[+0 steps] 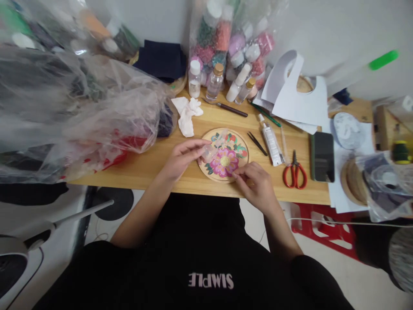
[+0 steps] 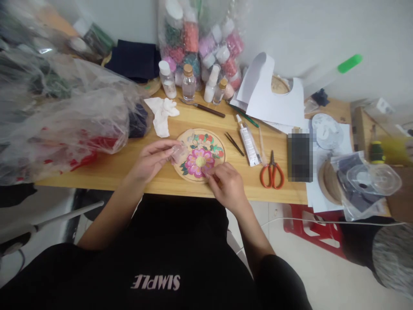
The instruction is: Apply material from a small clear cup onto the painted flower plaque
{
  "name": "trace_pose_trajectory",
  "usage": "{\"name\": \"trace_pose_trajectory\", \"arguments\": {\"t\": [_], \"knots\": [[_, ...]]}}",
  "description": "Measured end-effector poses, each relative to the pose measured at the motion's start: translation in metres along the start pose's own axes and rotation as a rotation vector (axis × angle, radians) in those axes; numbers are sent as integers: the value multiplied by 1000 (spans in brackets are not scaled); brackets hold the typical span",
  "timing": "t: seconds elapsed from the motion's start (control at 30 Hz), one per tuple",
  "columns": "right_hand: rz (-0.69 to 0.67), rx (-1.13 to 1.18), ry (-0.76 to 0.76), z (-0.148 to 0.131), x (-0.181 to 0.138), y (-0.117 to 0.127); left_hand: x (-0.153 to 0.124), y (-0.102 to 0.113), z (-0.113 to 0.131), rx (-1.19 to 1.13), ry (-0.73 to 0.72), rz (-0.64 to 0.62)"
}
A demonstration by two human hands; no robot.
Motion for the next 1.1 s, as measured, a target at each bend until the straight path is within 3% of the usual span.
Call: {"name": "trace_pose_trajectory", "arguments": {"t": [0.23,0.77,1.1], "knots": [[-5,-84,28,4,-3,-6,1,-1,1,-42,-23,7],[-24,-39,9,5,-4,-8,1,-1,2,-41,-2,13],[83,-25,59,-12,19,7,0,0,1,-7,-9,5]]}}
Point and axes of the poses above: each hand's wrist, its own x-axis towards the middle knuckle, its own y-axis out of the back of the hand, z = x × y, the point moved 1 cm from there along x, towards the middle knuckle, and after that the axes turned 15 degrees about -z, right-handed, at the moved point
